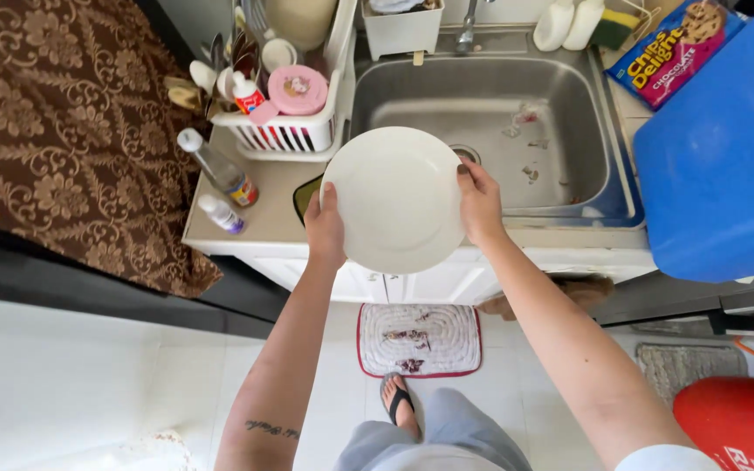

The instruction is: Arranging placemats and placing plates on a dining table.

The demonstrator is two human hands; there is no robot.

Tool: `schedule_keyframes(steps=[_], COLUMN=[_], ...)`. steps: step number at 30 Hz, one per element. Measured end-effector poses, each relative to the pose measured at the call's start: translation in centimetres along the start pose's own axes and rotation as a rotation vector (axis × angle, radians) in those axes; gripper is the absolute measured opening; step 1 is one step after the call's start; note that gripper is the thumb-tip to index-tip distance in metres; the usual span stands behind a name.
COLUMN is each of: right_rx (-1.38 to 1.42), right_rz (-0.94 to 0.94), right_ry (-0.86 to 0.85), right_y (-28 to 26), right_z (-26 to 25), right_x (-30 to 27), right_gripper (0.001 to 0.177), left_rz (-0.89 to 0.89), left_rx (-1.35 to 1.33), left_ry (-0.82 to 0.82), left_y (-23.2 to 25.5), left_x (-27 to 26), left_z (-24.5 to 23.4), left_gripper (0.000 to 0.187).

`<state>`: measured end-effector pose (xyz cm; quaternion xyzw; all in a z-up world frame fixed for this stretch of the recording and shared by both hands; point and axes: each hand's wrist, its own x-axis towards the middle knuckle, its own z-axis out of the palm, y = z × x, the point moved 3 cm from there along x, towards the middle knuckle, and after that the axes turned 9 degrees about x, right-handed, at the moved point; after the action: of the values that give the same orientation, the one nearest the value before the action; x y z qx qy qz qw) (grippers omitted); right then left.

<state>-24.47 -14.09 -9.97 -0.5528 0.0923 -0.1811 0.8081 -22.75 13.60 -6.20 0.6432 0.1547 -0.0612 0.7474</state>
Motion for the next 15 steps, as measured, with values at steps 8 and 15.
schedule_keyframes(steps=[8,15], right_rx=[-0.058,-0.054], right_rz=[-0.002,-0.013], right_ry=[-0.075,-0.161], right_y=[-2.2,-3.2], right_z=[-1.9,-5.7], right_x=[-5.6,-9.8], right_gripper=[0.028,0.028], left_rz=[0.031,0.076], left_rx=[0.044,0.101], left_ry=[0.072,0.192], left_y=[-2.1,-5.6], left_x=[-7.0,-14.1], left_z=[-1.2,-0.9], left_gripper=[0.059,0.048])
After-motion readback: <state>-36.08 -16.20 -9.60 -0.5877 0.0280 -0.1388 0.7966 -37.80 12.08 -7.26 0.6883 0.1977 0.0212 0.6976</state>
